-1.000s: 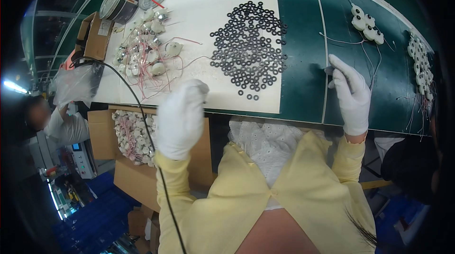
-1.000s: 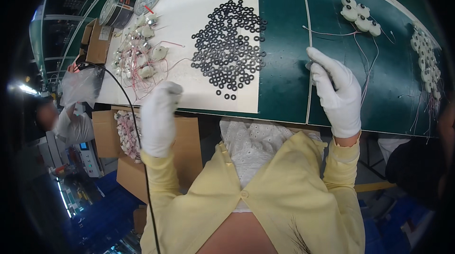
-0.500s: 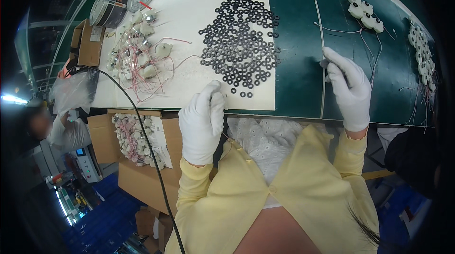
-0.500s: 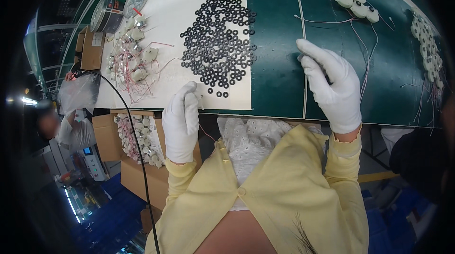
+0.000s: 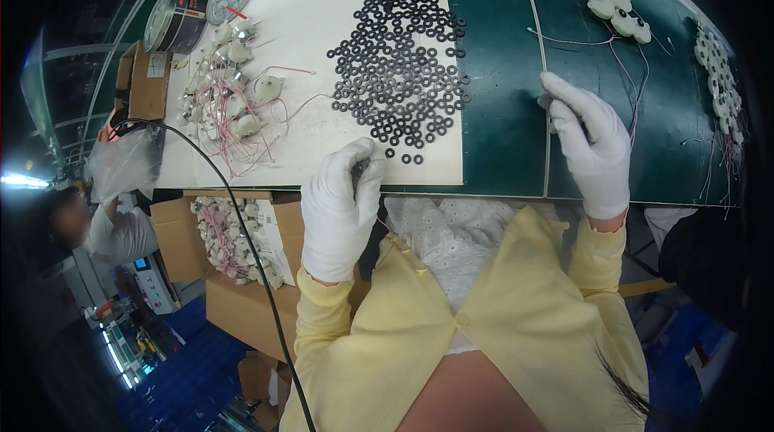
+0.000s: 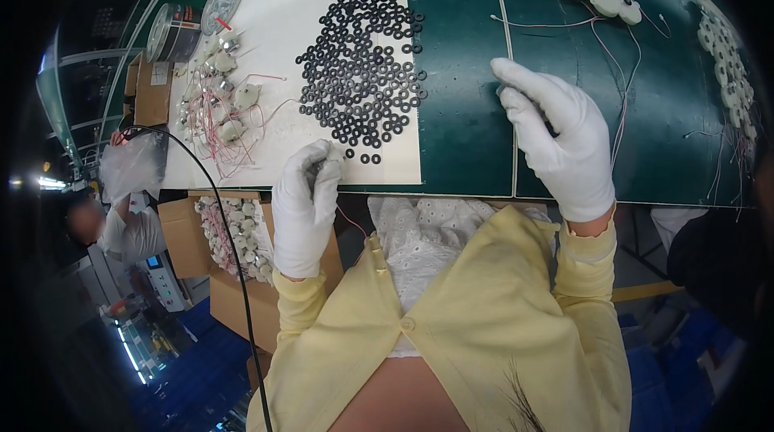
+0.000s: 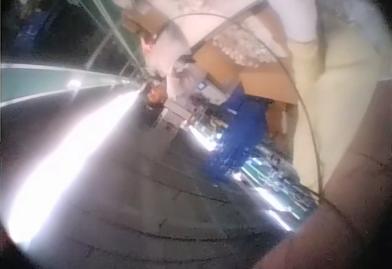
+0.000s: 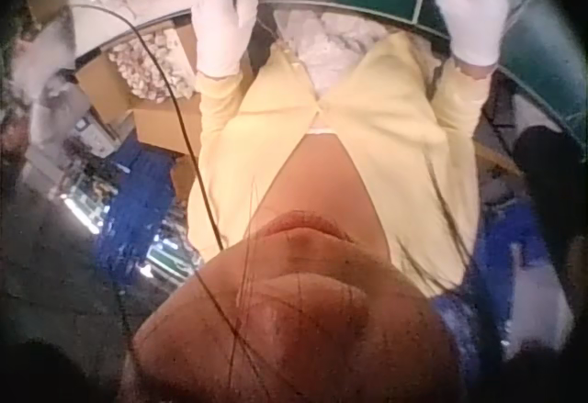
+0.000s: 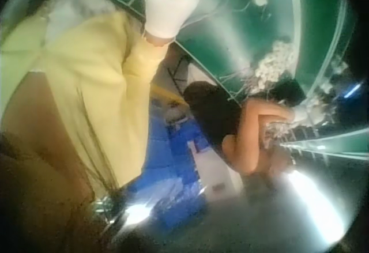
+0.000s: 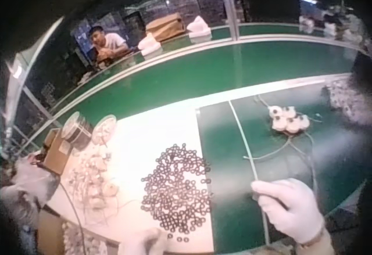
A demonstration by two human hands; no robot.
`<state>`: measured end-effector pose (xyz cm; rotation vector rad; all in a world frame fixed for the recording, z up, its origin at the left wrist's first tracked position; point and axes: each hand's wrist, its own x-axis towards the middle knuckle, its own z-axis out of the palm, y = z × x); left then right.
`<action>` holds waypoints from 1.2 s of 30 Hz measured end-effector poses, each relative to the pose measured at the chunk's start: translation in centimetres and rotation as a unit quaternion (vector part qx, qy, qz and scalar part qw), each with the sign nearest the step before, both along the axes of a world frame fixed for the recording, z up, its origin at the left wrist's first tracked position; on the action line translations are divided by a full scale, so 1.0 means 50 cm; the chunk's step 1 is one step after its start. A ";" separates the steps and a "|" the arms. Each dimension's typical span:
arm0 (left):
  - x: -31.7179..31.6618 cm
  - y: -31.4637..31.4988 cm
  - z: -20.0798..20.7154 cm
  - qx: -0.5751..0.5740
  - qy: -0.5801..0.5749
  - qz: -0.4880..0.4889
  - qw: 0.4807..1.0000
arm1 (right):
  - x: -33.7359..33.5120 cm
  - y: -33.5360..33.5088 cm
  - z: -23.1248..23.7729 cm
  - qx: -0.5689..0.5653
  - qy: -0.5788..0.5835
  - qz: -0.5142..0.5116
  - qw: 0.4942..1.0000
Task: The person sits at a factory assembly station and repeatedly picks up small black circular components from a pile on a white sheet. They insert these components into white plastic housings with attached wires, then place the assembled units onto a green work surface. The person also occasionally gathers and spreads the pile of black components to access them.
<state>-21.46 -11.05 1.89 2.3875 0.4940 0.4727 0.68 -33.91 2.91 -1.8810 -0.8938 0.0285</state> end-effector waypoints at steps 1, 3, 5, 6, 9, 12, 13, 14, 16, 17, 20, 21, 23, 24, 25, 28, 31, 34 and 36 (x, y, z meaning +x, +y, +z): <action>0.006 -0.003 0.005 0.029 -0.006 -0.005 1.000 | -0.001 0.000 0.001 -0.002 0.001 -0.001 1.000; 0.019 -0.008 0.016 0.086 -0.020 -0.015 0.996 | -0.003 0.001 0.004 -0.007 0.002 -0.003 1.000; 0.029 -0.010 0.023 0.144 -0.008 -0.025 0.989 | -0.003 0.002 0.008 -0.012 0.006 -0.003 1.000; 0.032 -0.011 0.027 0.173 -0.003 -0.030 0.984 | -0.003 0.002 0.009 -0.015 0.009 -0.003 1.000; 0.036 -0.014 0.041 0.158 0.040 -0.031 0.986 | 0.001 0.001 0.000 -0.006 -0.032 -0.001 0.999; 0.036 -0.008 0.054 0.206 0.074 -0.051 0.974 | -0.001 0.001 0.006 -0.015 -0.016 -0.003 1.000; 0.032 -0.006 0.062 0.229 0.092 -0.062 0.967 | -0.001 0.001 0.005 -0.015 -0.018 -0.002 1.000; 0.024 -0.004 0.074 0.250 0.110 -0.073 0.959 | 0.000 0.001 0.004 -0.014 -0.019 0.000 1.000; 0.015 -0.001 0.093 0.287 0.137 -0.087 0.944 | 0.001 0.001 0.003 -0.015 -0.021 0.001 1.000; 0.011 0.000 0.101 0.302 0.148 -0.090 0.937 | 0.000 0.000 0.003 -0.016 -0.021 0.002 1.000; 0.007 -0.002 0.103 0.312 0.161 -0.085 0.932 | 0.002 -0.001 0.001 -0.015 -0.031 0.003 0.999; 0.006 -0.003 0.101 0.310 0.162 -0.082 0.933 | 0.002 -0.001 0.001 -0.015 -0.036 0.002 0.999; 0.003 -0.003 0.099 0.309 0.155 -0.082 0.935 | 0.001 0.000 0.001 -0.015 -0.027 0.005 0.999; 0.002 -0.003 0.097 0.308 0.152 -0.082 0.936 | 0.000 0.000 0.002 -0.015 -0.023 0.006 1.000; -0.001 0.001 0.093 0.269 0.150 -0.083 0.948 | 0.000 0.001 0.003 -0.016 -0.019 0.007 1.000; -0.016 0.011 0.069 0.076 0.118 -0.038 0.989 | 0.000 -0.001 0.005 -0.010 -0.010 0.008 1.000; -0.038 0.015 0.034 -0.179 0.020 0.059 0.982 | -0.009 -0.002 0.007 0.018 0.014 -0.014 1.000; -0.042 -0.012 0.055 -0.415 -0.074 0.126 0.898 | -0.057 0.013 0.028 0.080 0.090 -0.018 0.992; -0.042 -0.022 0.059 -0.528 -0.115 0.120 0.833 | -0.081 0.041 0.056 0.053 0.006 0.068 0.996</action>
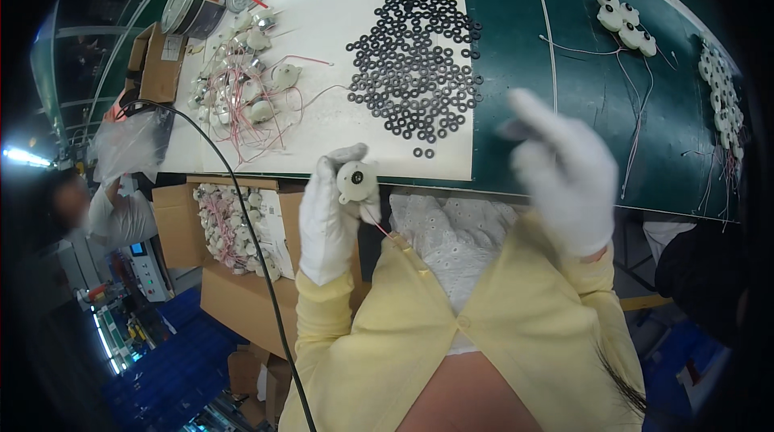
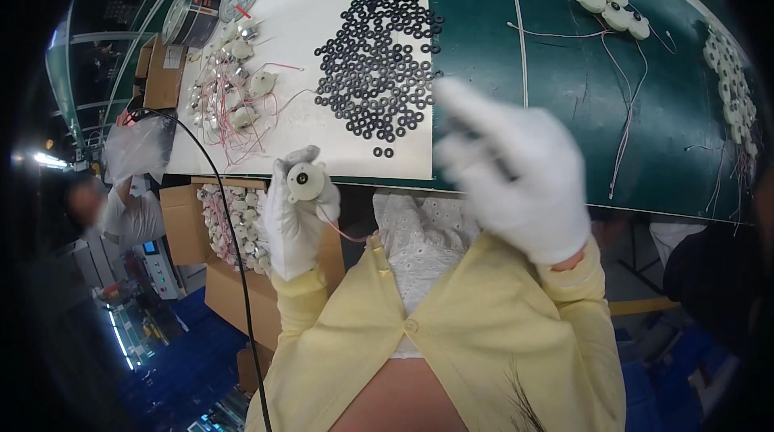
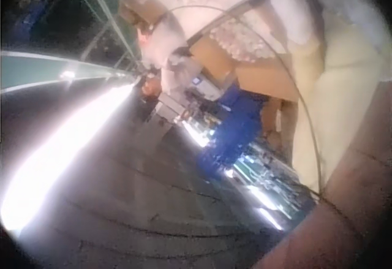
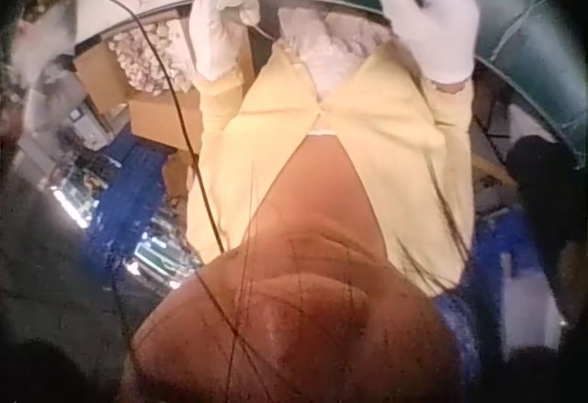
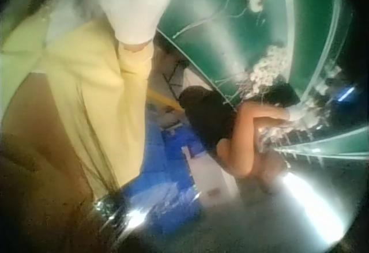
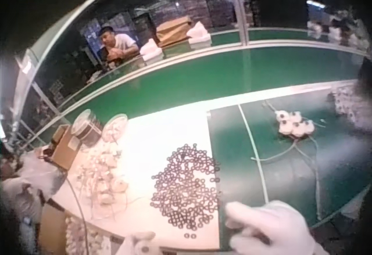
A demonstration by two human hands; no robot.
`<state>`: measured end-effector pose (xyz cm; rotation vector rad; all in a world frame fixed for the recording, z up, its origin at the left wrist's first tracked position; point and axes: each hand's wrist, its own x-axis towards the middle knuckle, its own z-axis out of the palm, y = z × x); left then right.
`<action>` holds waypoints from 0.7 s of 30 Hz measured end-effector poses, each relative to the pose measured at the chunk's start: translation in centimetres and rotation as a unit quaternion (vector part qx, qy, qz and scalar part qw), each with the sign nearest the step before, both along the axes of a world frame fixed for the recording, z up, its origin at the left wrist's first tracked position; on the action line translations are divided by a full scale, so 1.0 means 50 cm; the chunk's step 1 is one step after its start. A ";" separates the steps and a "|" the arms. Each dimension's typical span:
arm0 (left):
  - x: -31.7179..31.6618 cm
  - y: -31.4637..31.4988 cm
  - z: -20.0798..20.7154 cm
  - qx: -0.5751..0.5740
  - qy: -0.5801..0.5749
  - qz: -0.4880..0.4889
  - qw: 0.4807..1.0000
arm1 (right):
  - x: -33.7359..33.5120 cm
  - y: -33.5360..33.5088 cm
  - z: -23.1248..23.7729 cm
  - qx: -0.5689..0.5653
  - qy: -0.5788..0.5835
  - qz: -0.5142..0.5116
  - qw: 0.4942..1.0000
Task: The person sits at a factory assembly station and repeatedly picks up small black circular components from a pile on a white sheet. They insert these components into white plastic housings with attached wires, then place the assembled units onto a green work surface. The person also occasionally gathers and spreads the pile of black components to access them.
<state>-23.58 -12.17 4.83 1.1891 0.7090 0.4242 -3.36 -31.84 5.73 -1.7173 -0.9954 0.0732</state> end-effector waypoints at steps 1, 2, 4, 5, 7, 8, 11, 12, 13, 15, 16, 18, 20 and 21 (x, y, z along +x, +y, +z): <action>0.005 -0.015 -0.002 -0.051 -0.027 -0.004 0.998 | -0.016 0.018 0.021 -0.006 0.001 0.066 0.998; 0.012 -0.030 -0.003 -0.107 -0.057 -0.010 0.993 | -0.036 0.047 0.035 -0.035 0.017 0.136 0.990; 0.035 -0.072 0.024 -0.028 -0.030 -0.029 0.999 | -0.058 0.084 0.043 -0.086 0.016 0.191 0.978; 0.046 -0.086 0.029 0.023 -0.020 -0.047 0.998 | -0.058 0.091 0.040 -0.095 0.006 0.190 0.977; 0.059 -0.081 0.032 0.116 -0.010 -0.086 0.989 | -0.049 0.092 0.031 -0.053 -0.011 0.166 0.985; 0.064 -0.080 0.031 0.165 -0.007 -0.103 0.981 | -0.043 0.087 0.028 -0.002 -0.020 0.142 0.990; 0.096 0.015 0.038 0.568 0.075 -0.111 0.812 | -0.001 0.032 0.032 0.013 0.020 0.085 0.996; 0.117 0.061 0.029 0.695 0.053 -0.043 0.715 | 0.017 0.004 0.039 -0.007 0.044 0.070 0.997; 0.127 0.105 0.029 0.731 0.108 -0.008 0.673 | 0.035 -0.022 0.047 -0.033 0.034 0.023 0.999; 0.128 0.189 0.026 0.799 0.199 0.024 0.566 | 0.081 -0.068 0.067 -0.100 0.081 -0.067 0.989; 0.124 0.217 0.023 0.833 0.240 0.025 0.499 | 0.111 -0.089 0.075 -0.137 0.140 -0.103 0.975; 0.123 0.233 0.012 0.799 0.320 0.007 0.509 | 0.171 -0.135 0.067 -0.219 -0.057 -0.181 0.957; 0.123 0.233 0.004 0.786 0.349 0.001 0.509 | 0.218 -0.171 0.053 -0.270 -0.055 -0.217 0.936; 0.122 0.231 0.003 0.793 0.337 0.000 0.508 | 0.234 -0.184 0.043 -0.297 -0.050 -0.234 0.924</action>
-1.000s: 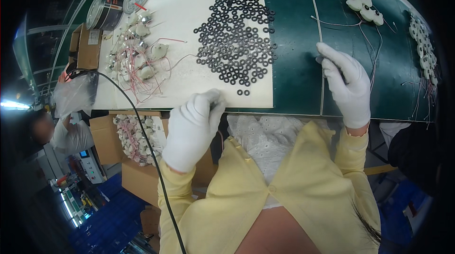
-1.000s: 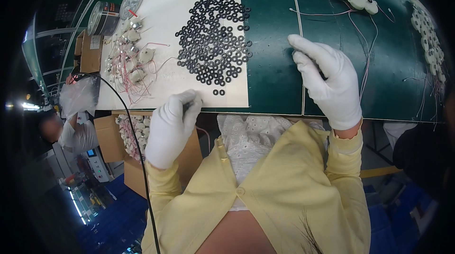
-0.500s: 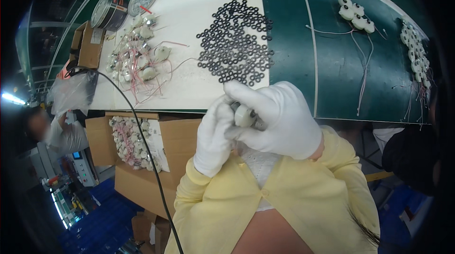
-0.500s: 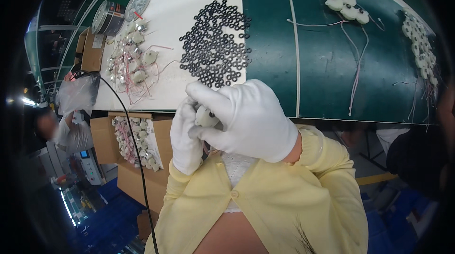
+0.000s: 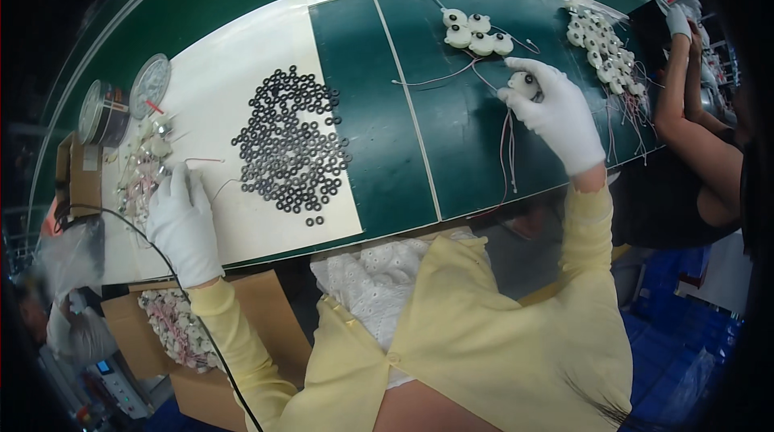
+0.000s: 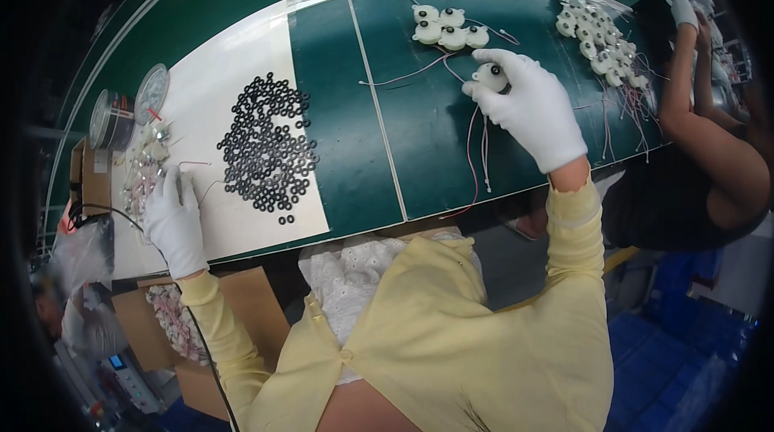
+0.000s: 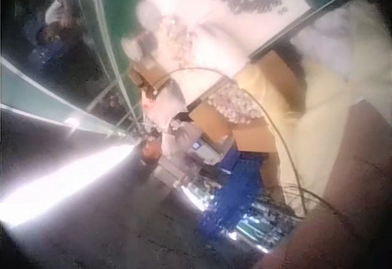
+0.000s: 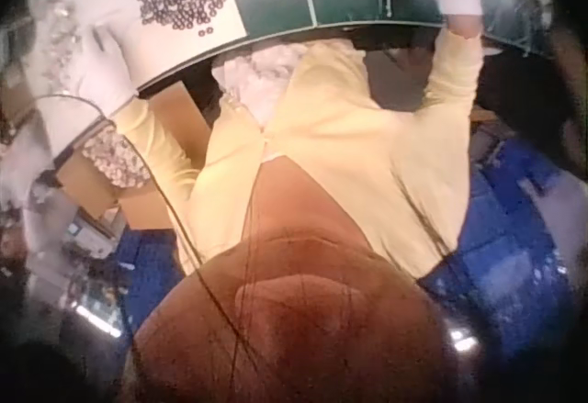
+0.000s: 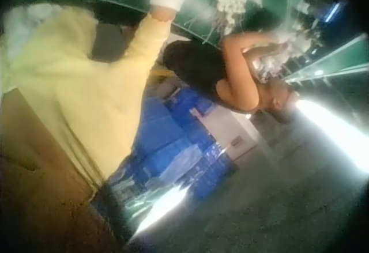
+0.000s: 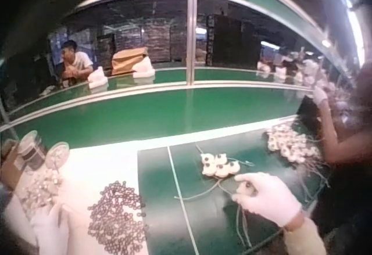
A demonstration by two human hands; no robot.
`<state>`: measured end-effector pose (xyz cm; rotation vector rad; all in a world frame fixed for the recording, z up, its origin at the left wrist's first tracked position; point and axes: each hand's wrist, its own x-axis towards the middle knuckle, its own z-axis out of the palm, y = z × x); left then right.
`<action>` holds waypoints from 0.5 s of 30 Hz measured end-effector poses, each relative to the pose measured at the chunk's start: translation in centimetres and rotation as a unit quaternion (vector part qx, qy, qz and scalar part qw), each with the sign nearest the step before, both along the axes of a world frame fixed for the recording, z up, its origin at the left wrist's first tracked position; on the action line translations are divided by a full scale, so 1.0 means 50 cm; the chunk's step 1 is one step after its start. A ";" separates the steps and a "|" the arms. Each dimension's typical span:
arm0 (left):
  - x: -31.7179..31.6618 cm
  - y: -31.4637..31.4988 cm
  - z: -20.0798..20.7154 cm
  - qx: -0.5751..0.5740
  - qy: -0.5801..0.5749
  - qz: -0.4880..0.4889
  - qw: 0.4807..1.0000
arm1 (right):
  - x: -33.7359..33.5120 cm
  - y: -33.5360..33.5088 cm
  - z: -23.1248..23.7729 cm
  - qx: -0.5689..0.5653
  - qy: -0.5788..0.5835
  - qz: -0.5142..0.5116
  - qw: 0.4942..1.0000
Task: The person sits at a factory assembly station and repeatedly picks up small black circular components from a pile on a white sheet. They insert these components into white plastic housings with attached wires, then place the assembled units onto a green work surface. The person also occasionally gathers and spreads the pile of black components to access them.
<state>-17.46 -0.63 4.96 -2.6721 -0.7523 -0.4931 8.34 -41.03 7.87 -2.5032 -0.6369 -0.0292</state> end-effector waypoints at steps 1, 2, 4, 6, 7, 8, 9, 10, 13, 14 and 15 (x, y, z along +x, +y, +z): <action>0.003 0.000 -0.002 0.004 -0.006 -0.012 1.000 | 0.013 -0.010 -0.014 0.006 0.004 -0.002 1.000; 0.005 0.005 -0.003 -0.008 -0.007 -0.008 1.000 | 0.025 -0.018 -0.031 0.013 0.008 -0.002 1.000; 0.004 0.012 -0.004 -0.029 -0.011 0.004 1.000 | 0.042 -0.023 -0.056 -0.008 -0.014 -0.006 1.000; 0.011 0.009 0.001 -0.046 -0.003 0.024 0.999 | 0.038 -0.007 -0.042 0.010 0.039 -0.019 0.999; 0.013 0.007 0.001 -0.055 0.001 0.034 0.998 | 0.036 -0.004 -0.036 0.019 0.065 -0.026 0.997; 0.012 0.011 -0.003 -0.053 -0.005 0.016 0.998 | 0.034 -0.007 -0.034 0.025 0.061 -0.029 0.997; 0.004 0.021 -0.006 -0.050 -0.010 0.000 0.999 | 0.030 -0.010 -0.032 0.030 0.059 -0.032 0.997; -0.001 0.024 -0.009 -0.048 -0.016 -0.017 0.999 | 0.029 -0.012 -0.031 0.036 0.056 -0.034 0.997; 0.002 0.005 -0.002 -0.049 -0.012 -0.020 0.999 | 0.031 -0.022 -0.026 0.036 0.056 -0.072 0.995; 0.002 -0.002 -0.002 -0.040 -0.008 -0.027 0.999 | 0.036 -0.026 -0.032 0.034 0.025 -0.067 0.997; 0.002 -0.008 -0.004 -0.032 -0.004 -0.033 0.999 | 0.047 -0.030 -0.044 0.031 -0.006 -0.062 0.998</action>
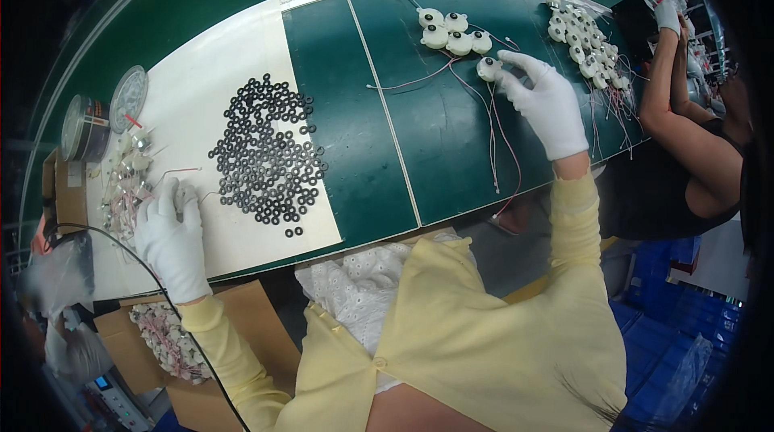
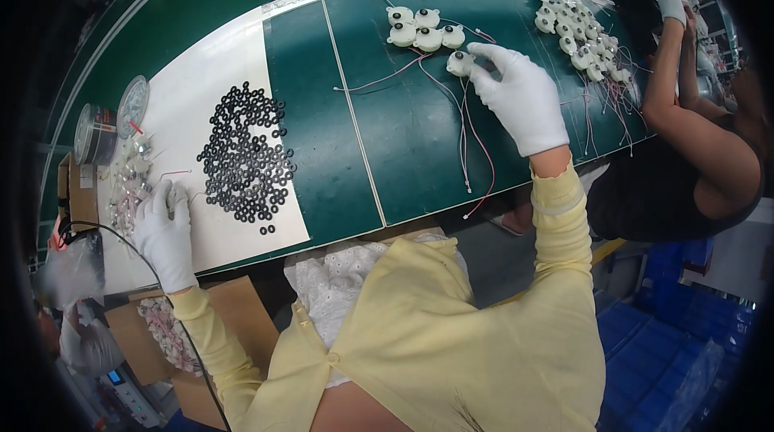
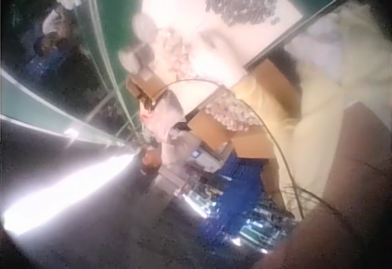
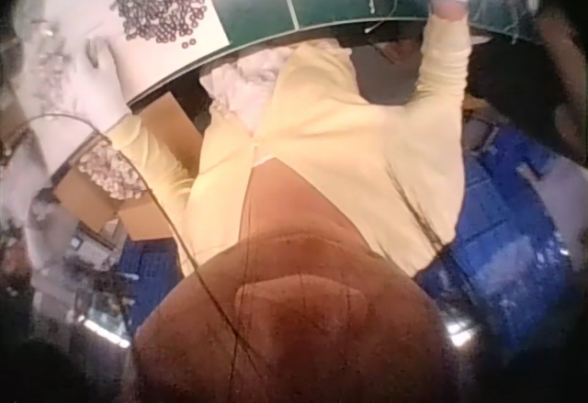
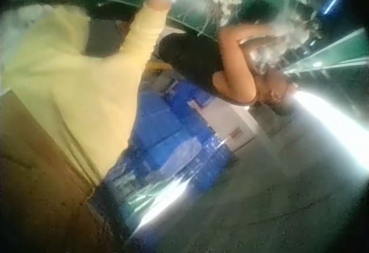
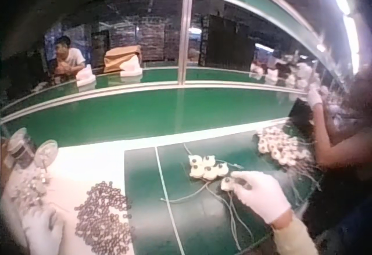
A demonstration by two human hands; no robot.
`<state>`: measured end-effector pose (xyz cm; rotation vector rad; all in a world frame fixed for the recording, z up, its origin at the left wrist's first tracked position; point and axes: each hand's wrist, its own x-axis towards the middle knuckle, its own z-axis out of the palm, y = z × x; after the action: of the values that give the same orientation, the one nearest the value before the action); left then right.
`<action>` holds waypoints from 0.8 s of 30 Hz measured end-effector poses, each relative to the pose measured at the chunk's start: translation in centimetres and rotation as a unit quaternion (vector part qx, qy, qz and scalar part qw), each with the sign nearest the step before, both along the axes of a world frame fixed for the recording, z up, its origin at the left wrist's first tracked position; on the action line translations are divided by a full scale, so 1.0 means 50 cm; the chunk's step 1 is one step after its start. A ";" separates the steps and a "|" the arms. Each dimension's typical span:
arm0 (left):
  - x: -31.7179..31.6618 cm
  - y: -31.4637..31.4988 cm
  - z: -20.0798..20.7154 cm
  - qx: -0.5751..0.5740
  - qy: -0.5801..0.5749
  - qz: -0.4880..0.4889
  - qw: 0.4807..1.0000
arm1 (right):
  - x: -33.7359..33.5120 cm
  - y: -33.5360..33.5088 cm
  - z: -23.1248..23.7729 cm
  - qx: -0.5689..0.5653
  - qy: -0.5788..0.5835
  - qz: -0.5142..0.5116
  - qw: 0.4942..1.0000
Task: The person sits at a factory assembly station and repeatedly picks up small black circular components from a pile on a white sheet. They insert these components into white plastic housings with attached wires, then place the assembled units onto a green work surface. The person also occasionally gathers and spreads the pile of black components to access them.
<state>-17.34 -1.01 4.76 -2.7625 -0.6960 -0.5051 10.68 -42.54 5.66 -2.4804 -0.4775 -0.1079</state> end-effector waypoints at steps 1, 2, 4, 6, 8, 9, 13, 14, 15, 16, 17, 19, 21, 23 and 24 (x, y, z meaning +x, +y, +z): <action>0.000 -0.006 -0.002 0.009 0.003 -0.006 1.000 | 0.006 -0.002 -0.006 -0.005 -0.031 0.005 0.999; -0.002 -0.011 -0.003 0.007 0.010 -0.003 1.000 | 0.004 0.004 -0.003 -0.006 -0.030 0.010 0.999; -0.006 -0.022 -0.004 0.003 0.022 0.002 1.000 | -0.001 0.027 0.008 -0.009 -0.028 0.021 0.999; -0.008 -0.039 -0.001 0.058 0.006 -0.005 0.998 | 0.000 0.040 0.005 -0.008 -0.031 0.019 0.999; -0.009 -0.042 0.000 0.084 -0.003 -0.006 0.996 | 0.002 0.046 0.002 -0.002 -0.037 0.021 0.999; -0.010 -0.041 -0.002 0.082 -0.005 -0.002 0.997 | 0.003 0.048 0.000 0.005 -0.041 0.023 0.999; -0.017 -0.032 -0.018 0.071 -0.048 -0.007 0.996 | 0.019 0.035 -0.028 0.040 -0.053 0.026 0.997; -0.023 -0.029 -0.024 0.064 -0.077 -0.014 0.995 | 0.017 0.038 -0.026 0.031 -0.050 0.022 0.998; -0.033 -0.025 -0.031 0.058 -0.105 -0.021 0.993 | 0.012 0.040 -0.018 0.022 -0.048 0.018 0.998; -0.045 -0.019 -0.034 0.052 -0.133 -0.027 0.989 | 0.007 0.043 -0.011 0.013 -0.045 0.014 0.999; -0.055 -0.009 -0.032 0.047 -0.158 -0.044 0.985 | 0.002 0.040 -0.004 0.015 -0.037 0.006 0.999; -0.082 0.019 -0.029 0.037 -0.206 -0.077 0.975 | -0.001 0.028 0.005 0.020 -0.022 -0.009 1.000; -0.113 0.031 -0.041 -0.147 -0.418 -0.078 0.893 | 0.000 0.025 0.004 0.047 -0.051 0.023 0.997; -0.142 0.032 -0.021 -0.142 -0.483 0.049 0.863 | 0.008 0.020 -0.005 0.050 -0.084 0.059 0.993; -0.140 0.018 0.013 -0.155 -0.507 -0.012 0.848 | 0.009 0.031 -0.006 0.049 -0.108 0.064 0.991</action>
<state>-24.32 -0.12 5.40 -2.5950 -0.9887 -2.0848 11.12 -40.98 5.38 -2.3453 -0.7040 -0.3436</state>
